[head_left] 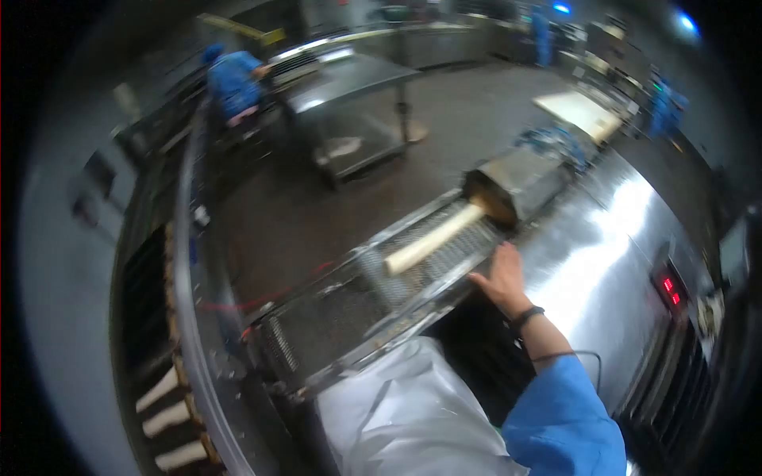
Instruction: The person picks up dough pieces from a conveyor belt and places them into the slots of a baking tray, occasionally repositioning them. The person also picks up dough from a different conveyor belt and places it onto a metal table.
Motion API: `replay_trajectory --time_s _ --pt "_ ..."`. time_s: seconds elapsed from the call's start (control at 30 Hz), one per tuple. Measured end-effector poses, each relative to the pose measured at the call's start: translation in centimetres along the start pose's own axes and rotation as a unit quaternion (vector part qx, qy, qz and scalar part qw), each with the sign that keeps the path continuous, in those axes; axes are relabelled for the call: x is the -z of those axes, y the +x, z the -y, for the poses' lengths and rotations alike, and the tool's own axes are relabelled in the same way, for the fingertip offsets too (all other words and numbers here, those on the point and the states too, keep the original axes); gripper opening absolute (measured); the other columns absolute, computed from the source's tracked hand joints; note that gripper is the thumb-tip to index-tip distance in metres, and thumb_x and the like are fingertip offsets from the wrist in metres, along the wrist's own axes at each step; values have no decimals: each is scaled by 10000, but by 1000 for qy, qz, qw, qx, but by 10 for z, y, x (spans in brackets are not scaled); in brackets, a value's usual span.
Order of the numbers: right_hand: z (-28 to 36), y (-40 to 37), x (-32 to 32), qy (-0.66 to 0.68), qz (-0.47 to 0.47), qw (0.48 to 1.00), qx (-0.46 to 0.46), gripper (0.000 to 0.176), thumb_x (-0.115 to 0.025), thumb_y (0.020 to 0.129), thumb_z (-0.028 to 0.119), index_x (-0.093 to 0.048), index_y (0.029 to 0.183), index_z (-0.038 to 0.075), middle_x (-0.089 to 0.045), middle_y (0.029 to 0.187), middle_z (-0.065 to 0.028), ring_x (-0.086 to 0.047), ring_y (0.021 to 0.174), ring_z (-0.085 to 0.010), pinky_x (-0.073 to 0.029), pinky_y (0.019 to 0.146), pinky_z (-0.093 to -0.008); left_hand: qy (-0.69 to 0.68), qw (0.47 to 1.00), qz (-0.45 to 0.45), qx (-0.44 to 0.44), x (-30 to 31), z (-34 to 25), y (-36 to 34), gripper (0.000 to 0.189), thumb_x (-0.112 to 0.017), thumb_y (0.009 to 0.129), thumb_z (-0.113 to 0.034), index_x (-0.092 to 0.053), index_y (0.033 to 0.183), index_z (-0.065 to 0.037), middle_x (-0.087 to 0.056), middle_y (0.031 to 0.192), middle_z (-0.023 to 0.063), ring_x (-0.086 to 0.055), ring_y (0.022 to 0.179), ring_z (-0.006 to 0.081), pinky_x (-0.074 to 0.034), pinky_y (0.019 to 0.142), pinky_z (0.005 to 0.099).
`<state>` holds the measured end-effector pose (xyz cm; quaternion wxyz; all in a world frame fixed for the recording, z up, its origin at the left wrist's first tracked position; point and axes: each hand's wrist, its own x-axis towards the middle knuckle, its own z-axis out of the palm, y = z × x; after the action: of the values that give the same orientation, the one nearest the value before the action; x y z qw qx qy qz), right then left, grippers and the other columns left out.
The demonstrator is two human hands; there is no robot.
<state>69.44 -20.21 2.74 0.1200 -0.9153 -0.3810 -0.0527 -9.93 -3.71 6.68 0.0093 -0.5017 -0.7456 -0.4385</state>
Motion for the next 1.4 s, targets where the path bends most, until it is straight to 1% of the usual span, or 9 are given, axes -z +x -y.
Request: replay_trajectory --time_s 0.07,0.1,0.13,0.43,0.77,1.0,1.17,1.33,1.4 --pt "-1 -3 -9 -7 -13 1000 -2 999 -560 850 624 -297 1400 -167 -281 1482 -348 -236 1418 -423 -152 1183 -463 -95 995 22 2 -14 19 0 441 -508 987 -183 -442 1371 23 -445 1409 198 -438 1275 343 -325 1095 417" --pt "1 -3 -8 -20 -15 1000 -12 997 -557 853 620 -292 1403 -167 -274 1488 -345 -228 1424 -414 -141 1186 -462 62 991 64 -103 -16 8 0 425 -495 996 -178 -446 1373 10 -402 1441 193 -383 1324 343 -292 1114 430" --pt "3 -1 -8 -15 -14 1000 12 997 -557 853 620 -292 1403 -167 -274 1488 -345 -228 1424 -414 -141 1186 -462 17 992 105 -73 -24 -71 -22 430 -509 986 -176 -450 1373 1 -396 1442 205 -322 1369 342 -257 1133 438" --pt "11 1 -5 -71 23 996 -44 991 -503 882 623 -259 1418 -173 -252 1517 -315 -190 1446 -393 -113 1197 -452 -52 849 341 -400 -181 -273 -107 522 -573 911 -158 -437 1361 69 -390 1455 260 -311 1390 416 -247 1155 480" --pt "12 1 0 -61 15 996 -66 1011 -498 871 652 -265 1423 -163 -249 1520 -310 -181 1452 -386 -110 1196 -455 16 714 511 -478 -285 -407 -184 568 -570 928 -283 -439 1357 66 -526 1333 259 -483 1271 376 -338 1098 434" --pt "10 0 0 -49 19 997 -52 1030 -473 868 674 -263 1417 -172 -238 1521 -315 -171 1451 -401 -96 1197 -460 -62 735 484 -470 -278 -415 -224 455 -643 846 -246 -525 1249 -69 -659 994 196 -627 967 379 -479 865 489" --pt "9 1 -1 -48 23 997 -55 1019 -501 868 651 -260 1420 -171 -235 1522 -317 -172 1451 -400 -96 1198 -457 -140 724 508 -446 -246 -381 -220 517 -685 813 -244 -491 1260 -69 -655 1004 199 -631 941 383 -487 847 481" --pt "1 1 -11 -42 6 998 -48 1011 -536 867 620 -245 1421 -175 -221 1527 -316 -160 1454 -397 -89 1203 -456 -12 756 432 -491 -210 -336 -182 442 -696 799 -296 -587 1147 -46 -663 985 189 -647 903 358 -503 801 468" --pt "6 1 -6 -41 22 998 -49 999 -523 880 616 -238 1424 -173 -200 1532 -319 -157 1454 -400 -92 1203 -461 -16 772 480 -416 -197 -323 -178 400 -704 793 -296 -617 1088 -41 -667 922 182 -650 834 341 -508 750 457"
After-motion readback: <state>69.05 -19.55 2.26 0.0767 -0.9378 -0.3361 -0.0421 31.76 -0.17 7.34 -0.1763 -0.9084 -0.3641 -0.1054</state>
